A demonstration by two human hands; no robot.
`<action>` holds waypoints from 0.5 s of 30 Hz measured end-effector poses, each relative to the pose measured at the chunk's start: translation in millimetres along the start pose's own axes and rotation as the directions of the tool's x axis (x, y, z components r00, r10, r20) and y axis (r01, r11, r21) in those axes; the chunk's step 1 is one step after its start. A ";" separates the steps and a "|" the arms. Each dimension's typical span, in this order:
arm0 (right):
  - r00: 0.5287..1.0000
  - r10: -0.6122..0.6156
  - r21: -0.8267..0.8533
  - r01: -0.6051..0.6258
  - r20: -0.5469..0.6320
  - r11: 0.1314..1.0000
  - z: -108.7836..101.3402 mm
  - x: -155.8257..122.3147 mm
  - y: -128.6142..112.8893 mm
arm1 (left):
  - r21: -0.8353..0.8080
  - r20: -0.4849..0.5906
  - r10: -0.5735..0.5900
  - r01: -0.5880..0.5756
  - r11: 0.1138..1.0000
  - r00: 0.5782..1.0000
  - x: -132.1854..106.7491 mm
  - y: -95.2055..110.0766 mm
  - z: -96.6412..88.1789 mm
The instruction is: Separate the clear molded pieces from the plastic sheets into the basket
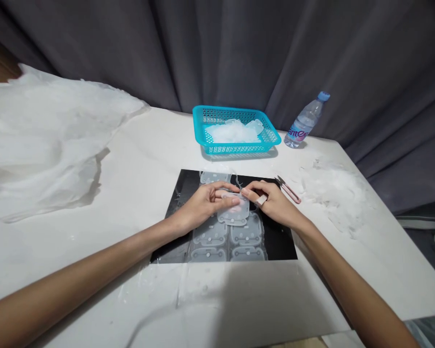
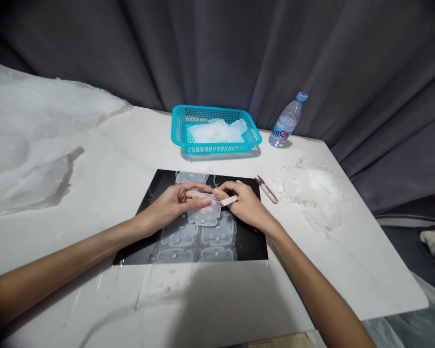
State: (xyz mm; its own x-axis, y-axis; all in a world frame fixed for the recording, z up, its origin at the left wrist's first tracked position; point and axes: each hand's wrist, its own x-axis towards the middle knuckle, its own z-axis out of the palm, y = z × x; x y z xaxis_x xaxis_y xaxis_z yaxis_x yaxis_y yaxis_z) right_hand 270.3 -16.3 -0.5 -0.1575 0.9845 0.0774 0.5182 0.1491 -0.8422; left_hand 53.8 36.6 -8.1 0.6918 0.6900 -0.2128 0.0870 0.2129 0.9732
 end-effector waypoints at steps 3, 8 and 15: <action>1.000 0.004 0.047 -0.005 0.026 0.999 1.1 1.8 -1.8 | 0.067 -0.017 0.055 -0.054 0.996 0.998 0.9 -4.0 0.9; 0.999 -0.049 0.034 0.049 -0.017 0.998 5.6 3.1 -6.3 | 0.285 -0.047 0.223 -0.201 0.937 0.974 -6.1 -13.2 5.3; 0.940 0.019 -0.351 -0.146 -0.341 0.925 8.7 10.5 13.4 | 0.640 0.371 0.655 -0.693 0.333 0.658 -42.4 -21.9 17.2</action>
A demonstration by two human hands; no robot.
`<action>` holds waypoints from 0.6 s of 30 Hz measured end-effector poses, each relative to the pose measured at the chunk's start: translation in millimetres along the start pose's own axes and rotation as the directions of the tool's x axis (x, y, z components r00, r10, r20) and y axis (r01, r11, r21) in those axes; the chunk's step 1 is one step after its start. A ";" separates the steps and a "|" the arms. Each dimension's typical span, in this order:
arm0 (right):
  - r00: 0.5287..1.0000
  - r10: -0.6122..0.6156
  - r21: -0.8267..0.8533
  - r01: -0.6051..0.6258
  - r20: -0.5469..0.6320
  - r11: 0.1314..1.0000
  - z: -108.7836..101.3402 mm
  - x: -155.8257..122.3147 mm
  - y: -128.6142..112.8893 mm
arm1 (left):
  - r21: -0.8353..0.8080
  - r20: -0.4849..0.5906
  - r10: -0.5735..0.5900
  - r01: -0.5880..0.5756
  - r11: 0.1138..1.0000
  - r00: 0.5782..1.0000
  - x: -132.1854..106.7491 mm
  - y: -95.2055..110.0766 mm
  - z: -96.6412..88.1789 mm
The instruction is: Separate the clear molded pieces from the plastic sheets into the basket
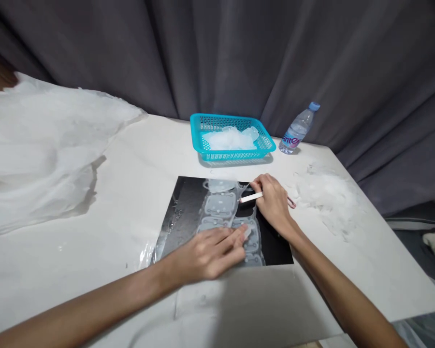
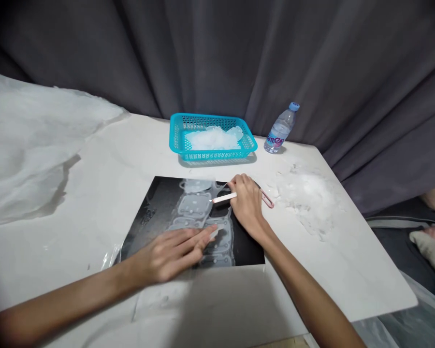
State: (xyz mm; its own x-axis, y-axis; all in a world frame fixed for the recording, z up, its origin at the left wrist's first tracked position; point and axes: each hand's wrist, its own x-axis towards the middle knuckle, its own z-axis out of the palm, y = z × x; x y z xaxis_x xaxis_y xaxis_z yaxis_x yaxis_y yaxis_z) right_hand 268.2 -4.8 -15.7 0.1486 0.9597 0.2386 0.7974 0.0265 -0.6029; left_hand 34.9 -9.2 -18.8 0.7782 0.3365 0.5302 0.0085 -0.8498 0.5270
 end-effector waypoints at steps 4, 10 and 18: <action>0.999 -0.046 -0.086 0.047 0.013 0.995 -10.7 1.5 7.3 | -0.326 -0.068 -0.487 0.442 0.836 0.871 6.2 -5.2 -6.6; 0.984 -0.179 0.239 0.176 -0.012 0.955 -41.5 -15.4 -6.3 | -0.661 0.057 -0.684 0.541 0.520 0.728 17.6 -17.6 -11.0; 0.944 -0.059 0.531 -0.131 0.325 0.838 -30.6 -27.5 -17.1 | -0.752 0.131 -0.710 0.536 0.384 0.692 22.4 -19.4 -12.6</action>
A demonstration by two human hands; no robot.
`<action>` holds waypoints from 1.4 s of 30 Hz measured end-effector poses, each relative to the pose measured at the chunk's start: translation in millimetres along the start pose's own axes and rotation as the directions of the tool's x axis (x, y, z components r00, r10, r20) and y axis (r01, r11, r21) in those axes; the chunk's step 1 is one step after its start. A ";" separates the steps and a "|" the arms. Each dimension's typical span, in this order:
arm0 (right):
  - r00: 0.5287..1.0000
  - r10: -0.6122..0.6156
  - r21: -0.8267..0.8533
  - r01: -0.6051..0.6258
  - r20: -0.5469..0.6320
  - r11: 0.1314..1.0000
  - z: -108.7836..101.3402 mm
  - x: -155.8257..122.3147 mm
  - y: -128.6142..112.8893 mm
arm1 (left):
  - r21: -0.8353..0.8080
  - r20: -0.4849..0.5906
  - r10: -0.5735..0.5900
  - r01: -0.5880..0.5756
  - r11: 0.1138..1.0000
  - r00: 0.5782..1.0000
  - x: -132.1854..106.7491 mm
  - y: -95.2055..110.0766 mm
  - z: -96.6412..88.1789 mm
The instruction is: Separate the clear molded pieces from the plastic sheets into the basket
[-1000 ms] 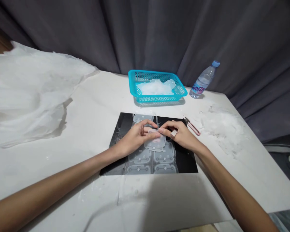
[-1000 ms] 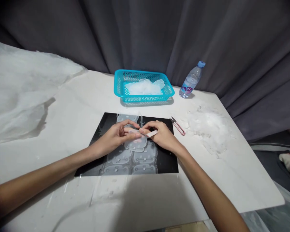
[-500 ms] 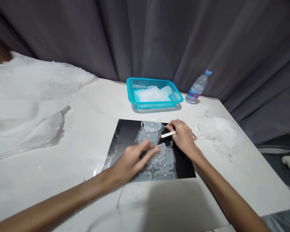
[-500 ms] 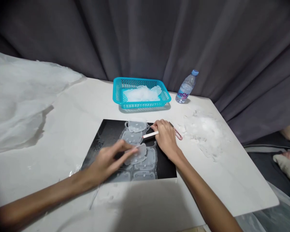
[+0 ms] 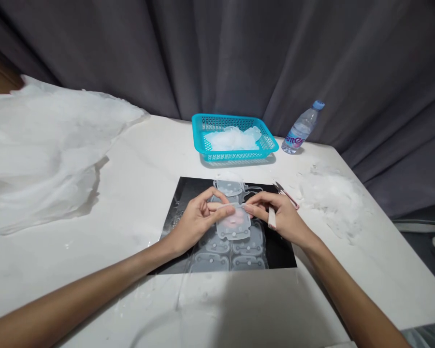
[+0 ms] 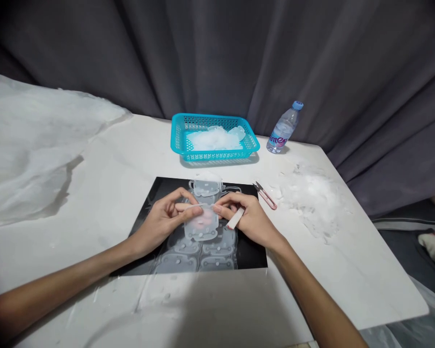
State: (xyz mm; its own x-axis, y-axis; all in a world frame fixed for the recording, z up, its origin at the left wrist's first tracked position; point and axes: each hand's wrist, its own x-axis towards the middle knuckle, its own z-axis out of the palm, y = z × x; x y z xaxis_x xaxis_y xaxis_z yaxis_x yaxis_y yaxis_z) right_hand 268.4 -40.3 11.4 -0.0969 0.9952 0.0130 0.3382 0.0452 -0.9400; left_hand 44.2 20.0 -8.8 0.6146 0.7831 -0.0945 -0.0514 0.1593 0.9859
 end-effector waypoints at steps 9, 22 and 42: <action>0.997 -0.063 0.006 0.063 -0.053 0.998 0.0 -0.7 1.6 | -0.028 0.045 0.028 -0.027 0.999 0.999 1.9 5.3 0.0; 0.912 -0.405 -0.270 0.374 -0.067 0.887 -4.1 -7.3 -4.8 | 0.030 0.029 0.122 -0.123 0.992 0.992 -0.4 0.6 -3.7; 0.982 -0.165 -0.168 0.149 -0.090 0.974 2.6 -6.3 5.5 | 0.337 0.018 0.116 -0.115 0.935 0.993 -6.4 -2.8 4.5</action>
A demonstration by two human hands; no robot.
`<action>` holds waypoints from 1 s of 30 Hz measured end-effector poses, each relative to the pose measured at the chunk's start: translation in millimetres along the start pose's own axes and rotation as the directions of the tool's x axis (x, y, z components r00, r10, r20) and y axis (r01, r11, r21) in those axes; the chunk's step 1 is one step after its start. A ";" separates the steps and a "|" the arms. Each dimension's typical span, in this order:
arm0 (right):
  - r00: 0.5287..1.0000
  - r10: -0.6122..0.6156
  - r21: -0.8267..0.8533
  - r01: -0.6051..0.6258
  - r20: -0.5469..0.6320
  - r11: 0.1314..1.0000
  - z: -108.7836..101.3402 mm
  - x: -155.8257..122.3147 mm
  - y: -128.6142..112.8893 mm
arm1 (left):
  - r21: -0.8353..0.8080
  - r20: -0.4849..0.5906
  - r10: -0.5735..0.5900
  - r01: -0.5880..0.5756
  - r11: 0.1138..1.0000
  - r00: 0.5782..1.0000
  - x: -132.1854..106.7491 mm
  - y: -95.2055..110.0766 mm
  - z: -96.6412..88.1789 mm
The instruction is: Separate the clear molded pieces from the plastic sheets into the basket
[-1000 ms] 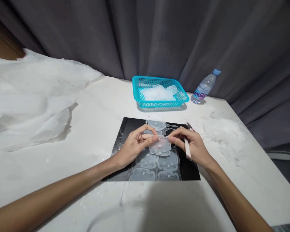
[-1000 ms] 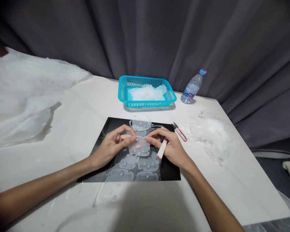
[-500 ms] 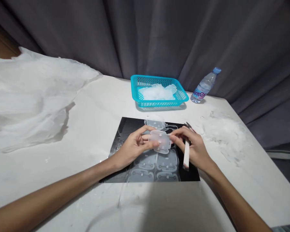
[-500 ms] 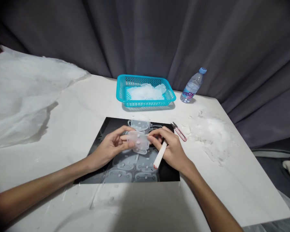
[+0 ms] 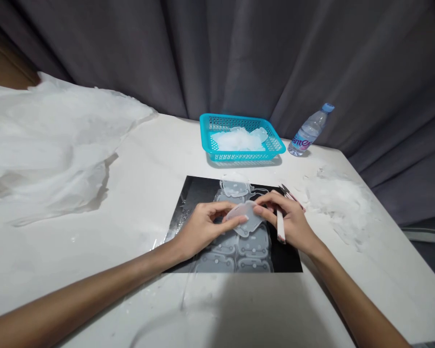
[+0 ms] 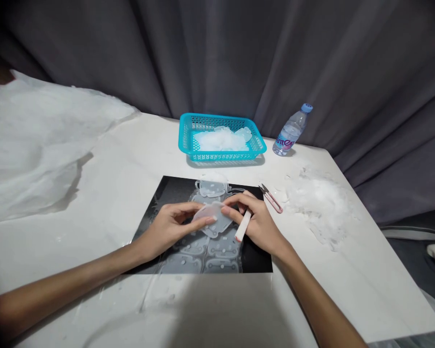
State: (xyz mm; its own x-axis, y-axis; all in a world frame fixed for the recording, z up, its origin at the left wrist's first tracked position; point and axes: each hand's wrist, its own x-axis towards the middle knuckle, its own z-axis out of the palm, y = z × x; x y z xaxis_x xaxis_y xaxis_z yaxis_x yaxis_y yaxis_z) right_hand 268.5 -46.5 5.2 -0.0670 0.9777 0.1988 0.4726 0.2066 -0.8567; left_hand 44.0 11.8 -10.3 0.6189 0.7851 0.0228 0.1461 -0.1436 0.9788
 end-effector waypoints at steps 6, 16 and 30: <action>0.989 -0.057 0.014 0.059 -0.139 0.998 -21.4 51.4 8.4 | 0.413 0.138 0.206 -0.246 0.877 0.969 6.6 -2.2 -24.8; 0.922 -0.227 -0.308 0.127 -0.313 0.943 -26.4 144.1 4.4 | 0.735 0.298 0.264 -0.397 0.550 0.918 5.0 -13.3 -47.1; 0.951 -0.151 0.064 0.138 0.270 0.988 38.5 5.1 -12.5 | 0.682 0.306 0.293 -0.424 0.596 0.906 -16.3 -20.7 -61.7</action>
State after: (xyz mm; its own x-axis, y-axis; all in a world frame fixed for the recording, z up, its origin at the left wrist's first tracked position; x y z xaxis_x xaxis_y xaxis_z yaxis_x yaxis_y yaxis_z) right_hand 228.4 -42.7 -1.4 -0.3725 0.9085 0.1895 0.4012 0.3417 -0.8498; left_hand -16.7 39.2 -18.4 0.8397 0.4845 0.2454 0.3514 -0.8292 0.4348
